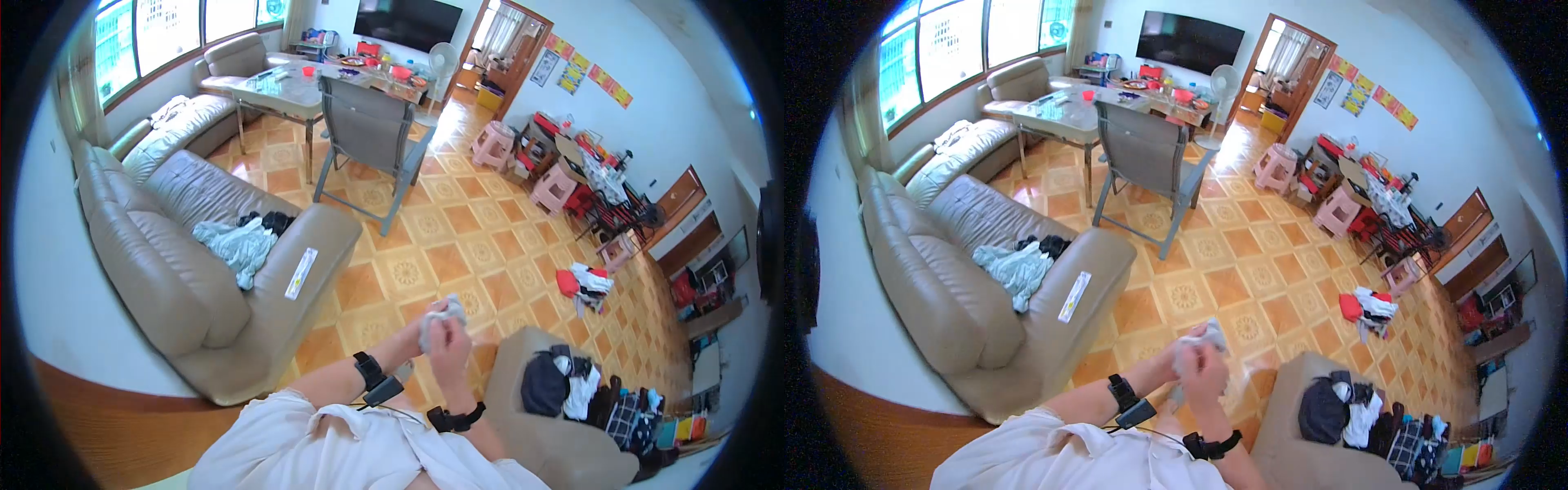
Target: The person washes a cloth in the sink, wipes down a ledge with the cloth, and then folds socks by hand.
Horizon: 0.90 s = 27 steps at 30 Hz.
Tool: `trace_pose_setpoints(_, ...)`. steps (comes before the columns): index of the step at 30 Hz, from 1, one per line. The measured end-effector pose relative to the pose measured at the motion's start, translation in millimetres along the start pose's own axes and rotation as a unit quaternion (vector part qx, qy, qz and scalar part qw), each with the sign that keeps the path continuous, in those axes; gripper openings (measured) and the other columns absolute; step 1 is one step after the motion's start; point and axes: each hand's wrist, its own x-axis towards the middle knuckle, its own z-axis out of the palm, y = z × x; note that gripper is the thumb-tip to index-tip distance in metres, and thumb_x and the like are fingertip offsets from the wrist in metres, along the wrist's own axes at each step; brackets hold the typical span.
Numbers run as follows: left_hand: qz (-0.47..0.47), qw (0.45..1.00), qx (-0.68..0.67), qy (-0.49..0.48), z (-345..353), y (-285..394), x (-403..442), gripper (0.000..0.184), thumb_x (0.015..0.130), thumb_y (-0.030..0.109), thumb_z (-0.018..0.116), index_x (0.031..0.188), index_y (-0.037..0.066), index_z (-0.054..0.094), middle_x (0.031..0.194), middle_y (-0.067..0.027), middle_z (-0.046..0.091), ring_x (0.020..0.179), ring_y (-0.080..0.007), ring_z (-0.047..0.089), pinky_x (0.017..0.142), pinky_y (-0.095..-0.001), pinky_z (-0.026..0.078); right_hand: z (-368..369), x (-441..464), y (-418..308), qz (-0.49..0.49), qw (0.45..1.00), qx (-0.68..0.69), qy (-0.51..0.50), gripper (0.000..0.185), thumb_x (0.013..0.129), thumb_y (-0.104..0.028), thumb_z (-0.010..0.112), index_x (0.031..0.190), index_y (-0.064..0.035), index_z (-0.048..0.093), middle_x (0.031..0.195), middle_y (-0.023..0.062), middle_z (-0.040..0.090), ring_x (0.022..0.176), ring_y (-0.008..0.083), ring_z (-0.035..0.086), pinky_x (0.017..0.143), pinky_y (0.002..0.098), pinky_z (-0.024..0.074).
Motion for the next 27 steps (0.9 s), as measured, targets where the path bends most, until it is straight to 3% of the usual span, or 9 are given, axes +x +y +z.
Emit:
trace_pose_setpoints(2,0.241,0.954,0.176,-0.004,-21.2,-2.5,87.8,0.053,0.106,0.059,0.055,0.145,0.023,0.052,0.116,0.0028,0.063,0.101,-0.0161,0.065,0.076,-0.0345,0.057,4.8,58.5,20.5,-0.113,0.992,-0.052,-0.034,0.022,0.099,-0.025,0.07,0.094,-0.0037,0.07,0.078,0.0104,0.068,0.064,0.0176,0.063,0.061,0.0362,0.05)
trace_pose_setpoints(4,0.224,0.968,0.098,-0.058,-21.1,25.9,151.7,0.04,0.107,0.049,0.058,0.137,0.022,0.061,0.112,-0.0001,0.068,0.091,-0.0177,0.067,0.074,-0.0349,0.058,-3.6,125.1,56.7,-0.212,0.97,-0.101,-0.068,0.02,0.097,-0.024,0.072,0.093,-0.0042,0.07,0.074,0.0103,0.066,0.059,0.0172,0.062,0.057,0.0368,0.0493)
trace_pose_setpoints(6,0.081,0.992,-0.088,0.033,26.3,80.7,194.6,0.025,0.107,0.037,0.059,0.118,0.018,0.07,0.098,-0.0015,0.071,0.083,-0.0173,0.069,0.072,-0.0372,0.059,-17.1,221.4,118.3,-0.024,0.997,0.063,0.041,0.02,0.097,-0.023,0.07,0.088,-0.0049,0.069,0.073,0.0109,0.065,0.059,0.0219,0.065,0.057,0.0382,0.0497)
trace_pose_setpoints(9,-0.022,0.999,-0.036,0.011,45.3,128.1,263.3,0.025,0.107,0.034,0.055,0.118,0.018,0.071,0.109,-0.0047,0.073,0.094,-0.0208,0.072,0.079,-0.0444,0.063,-41.0,346.0,162.5,0.117,0.987,0.086,0.069,0.029,0.099,-0.024,0.067,0.081,-0.0023,0.064,0.061,0.0106,0.058,0.056,0.0182,0.056,0.054,0.0384,0.0433)
trace_pose_setpoints(12,0.068,0.971,-0.129,0.187,78.4,189.1,319.7,0.032,0.11,0.036,0.046,0.096,0.016,0.066,0.087,-0.0022,0.071,0.08,-0.0205,0.072,0.068,-0.0456,0.062,-3.5,416.0,223.6,-0.081,0.992,-0.048,0.078,0.028,0.099,-0.024,0.066,0.081,-0.0026,0.066,0.062,0.0151,0.059,0.055,0.0217,0.058,0.053,0.0394,0.043)
trace_pose_setpoints(16,0.082,0.949,-0.262,-0.156,-16.3,261.3,443.7,0.035,0.11,0.038,0.041,0.103,0.017,0.068,0.088,-0.0034,0.072,0.074,-0.0219,0.072,0.065,-0.045,0.062,29.5,529.1,270.3,-0.047,0.997,-0.022,0.056,0.03,0.099,-0.029,0.065,0.083,-0.0034,0.068,0.069,0.0178,0.065,0.063,0.0319,0.064,0.058,0.0448,0.0475)
trace_pose_setpoints(18,0.07,0.974,-0.055,0.208,47.4,318.5,467.9,0.036,0.111,0.04,0.041,0.11,0.016,0.068,0.087,-0.0045,0.072,0.068,-0.0205,0.07,0.059,-0.0404,0.061,48.1,588.1,300.2,-0.023,0.999,-0.007,0.039,0.032,0.099,-0.032,0.064,0.084,-0.0039,0.069,0.074,0.0196,0.069,0.069,0.0387,0.067,0.062,0.0484,0.0505)
trace_pose_setpoints(19,0.054,0.997,-0.002,0.048,23.4,335.8,495.2,0.04,0.113,0.041,0.037,0.115,0.015,0.068,0.094,-0.0064,0.074,0.07,-0.0222,0.071,0.058,-0.0403,0.06,47.9,640.9,334.5,0.047,0.998,-0.022,0.019,0.038,0.101,-0.037,0.06,0.084,-0.0037,0.07,0.076,0.0204,0.069,0.072,0.0403,0.068,0.063,0.0493,0.0502)
trace_pose_setpoints(27,0.052,0.991,0.051,0.109,-0.9,526.1,753.3,0.033,0.111,0.038,0.053,0.131,0.015,0.064,0.121,-0.0019,0.072,0.108,-0.0173,0.071,0.094,-0.04,0.058,57.7,897.5,509.4,0.187,0.982,-0.037,0.022,0.052,0.104,-0.055,0.053,0.107,-0.0059,0.071,0.099,0.0195,0.075,0.085,0.0345,0.073,0.072,0.0486,0.0541)
